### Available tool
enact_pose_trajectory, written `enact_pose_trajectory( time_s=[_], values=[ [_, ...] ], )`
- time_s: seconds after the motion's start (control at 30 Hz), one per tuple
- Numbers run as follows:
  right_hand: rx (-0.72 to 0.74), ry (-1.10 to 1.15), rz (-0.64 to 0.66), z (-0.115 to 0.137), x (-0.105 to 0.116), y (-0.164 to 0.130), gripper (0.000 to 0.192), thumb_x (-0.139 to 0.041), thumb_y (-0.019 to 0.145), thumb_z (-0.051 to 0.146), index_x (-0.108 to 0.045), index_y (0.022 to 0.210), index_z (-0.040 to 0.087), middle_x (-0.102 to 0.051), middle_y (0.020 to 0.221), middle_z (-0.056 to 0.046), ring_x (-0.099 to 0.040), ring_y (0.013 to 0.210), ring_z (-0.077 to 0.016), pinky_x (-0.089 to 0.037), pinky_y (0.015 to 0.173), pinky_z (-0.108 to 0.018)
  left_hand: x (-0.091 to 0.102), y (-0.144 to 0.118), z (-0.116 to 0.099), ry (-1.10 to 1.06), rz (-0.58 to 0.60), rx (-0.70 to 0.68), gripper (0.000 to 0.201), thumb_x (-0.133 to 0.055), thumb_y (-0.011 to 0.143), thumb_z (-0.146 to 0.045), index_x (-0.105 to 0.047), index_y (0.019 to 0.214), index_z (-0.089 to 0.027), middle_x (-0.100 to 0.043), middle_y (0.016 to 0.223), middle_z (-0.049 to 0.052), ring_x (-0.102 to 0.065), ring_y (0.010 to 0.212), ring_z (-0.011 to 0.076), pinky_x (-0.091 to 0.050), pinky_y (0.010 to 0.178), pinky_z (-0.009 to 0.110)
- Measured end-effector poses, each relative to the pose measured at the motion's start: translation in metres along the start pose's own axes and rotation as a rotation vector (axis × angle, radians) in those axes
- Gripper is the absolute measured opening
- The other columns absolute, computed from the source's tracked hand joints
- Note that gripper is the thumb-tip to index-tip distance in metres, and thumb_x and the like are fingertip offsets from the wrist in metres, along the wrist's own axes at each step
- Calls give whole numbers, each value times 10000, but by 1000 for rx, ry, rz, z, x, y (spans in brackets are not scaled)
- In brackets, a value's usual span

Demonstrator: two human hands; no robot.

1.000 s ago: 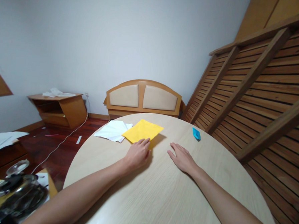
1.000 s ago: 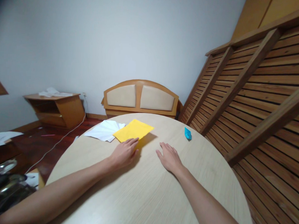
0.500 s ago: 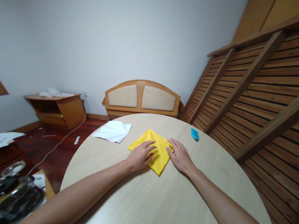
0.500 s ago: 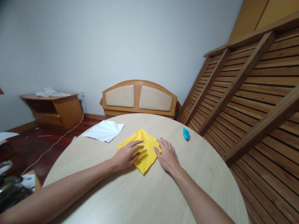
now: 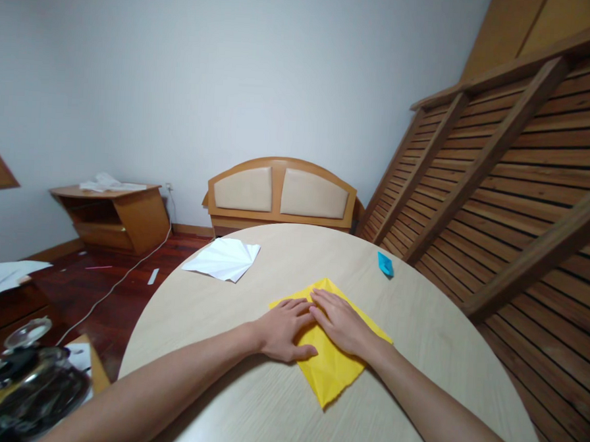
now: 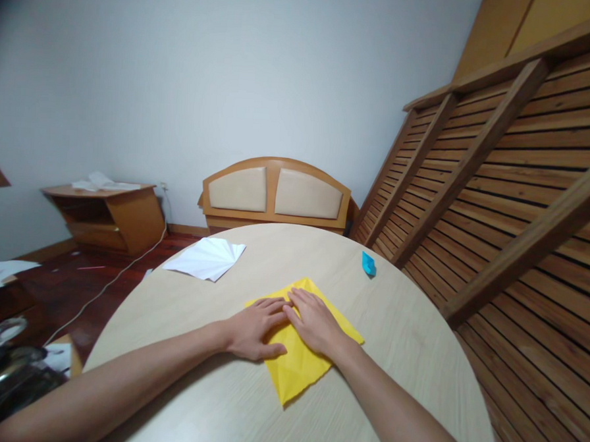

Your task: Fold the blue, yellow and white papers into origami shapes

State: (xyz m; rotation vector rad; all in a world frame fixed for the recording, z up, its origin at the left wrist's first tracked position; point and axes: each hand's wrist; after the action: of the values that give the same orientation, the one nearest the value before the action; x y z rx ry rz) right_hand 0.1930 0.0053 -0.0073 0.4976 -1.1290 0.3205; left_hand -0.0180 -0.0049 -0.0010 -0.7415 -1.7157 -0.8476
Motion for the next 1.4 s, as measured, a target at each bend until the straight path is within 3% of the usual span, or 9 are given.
enact_pose_trajectory(
  time_s=[0.13, 0.27, 0.4, 0.53, 0.63, 0.8, 1.03, 1.23, 1.4],
  values=[
    [-58, 19, 154, -10, -7, 0, 690, -199, 1016, 603, -342, 1543, 181, -287, 1613, -69, -203, 1506, -236, -166, 1226, -460, 1, -1, 3, -54, 84, -40, 752, -559, 897, -577, -338, 1524, -225, -313, 1592, 137, -263, 1476, 351, -233, 1193, 549],
    [-177, -82, 152, -30, -2, 3, 701, -240, 1004, 599, -290, 1562, 178, -220, 1633, -79, -135, 1518, -255, -156, 1223, -483, 2, -2, 10, -51, 131, 13, 779, -505, 912, -634, -300, 1548, -234, -229, 1619, 143, -192, 1493, 370, -198, 1190, 583],
    [-292, -180, 70, -37, 5, 2, 684, -313, 998, 530, -305, 1553, 130, -248, 1622, -121, -165, 1512, -281, -156, 1217, -504, 3, -4, 19, -33, 130, 41, 777, -478, 910, -671, -306, 1547, -260, -221, 1620, 130, -189, 1494, 370, -180, 1184, 610],
    [-155, -174, 14, -21, 6, -1, 665, -348, 991, 517, -363, 1529, 125, -286, 1611, -114, -191, 1508, -262, -154, 1223, -466, 7, -5, 36, 18, 91, 115, 763, -484, 911, -662, -352, 1526, -229, -281, 1601, 141, -228, 1486, 360, -197, 1185, 594],
    [-43, -71, 105, -6, -1, -2, 708, -354, 975, 596, -378, 1526, 153, -310, 1602, -104, -237, 1495, -262, -177, 1219, -447, 9, -3, 45, 73, -21, 232, 594, -520, 941, -491, -463, 1447, -185, -402, 1545, 144, -342, 1447, 316, -267, 1183, 534],
    [-82, -103, 102, 11, -7, -1, 779, -427, 923, 658, -410, 1509, 145, -330, 1593, -132, -260, 1476, -331, -196, 1200, -489, 3, 7, 34, 56, -200, 343, 423, -490, 953, -316, -555, 1335, -146, -509, 1464, 145, -512, 1329, 257, -394, 1135, 388],
    [-60, -116, -59, 22, 6, 0, 411, -510, 921, 403, -653, 1237, 183, -677, 1231, -125, -585, 1154, -268, -409, 1025, -400, -10, 8, 18, 68, -2, 359, 617, -405, 984, -499, -403, 1475, -124, -299, 1583, 193, -229, 1479, 384, -262, 1168, 579],
    [-21, -18, 77, 8, -4, 2, 616, -335, 1003, 522, -411, 1503, 170, -391, 1570, -84, -308, 1465, -250, -212, 1207, -436, -3, 2, 15, -16, 53, 136, 677, -482, 957, -502, -334, 1529, -172, -266, 1608, 141, -216, 1491, 345, -233, 1203, 525],
    [-187, -114, 136, -22, -4, 3, 734, -287, 979, 630, -326, 1549, 169, -245, 1626, -83, -169, 1511, -284, -170, 1215, -501, 1, 0, 22, -42, 83, 80, 681, -507, 941, -553, -373, 1516, -215, -273, 1602, 137, -230, 1486, 347, -228, 1196, 553]
  ],
)
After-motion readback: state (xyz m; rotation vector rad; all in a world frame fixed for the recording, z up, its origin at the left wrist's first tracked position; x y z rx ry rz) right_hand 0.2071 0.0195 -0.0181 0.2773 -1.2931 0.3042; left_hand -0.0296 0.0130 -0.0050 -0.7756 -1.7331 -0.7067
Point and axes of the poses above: each hand's wrist, its own y-axis towards the middle knuckle, its own x-axis out of the back of the hand, z = x × y
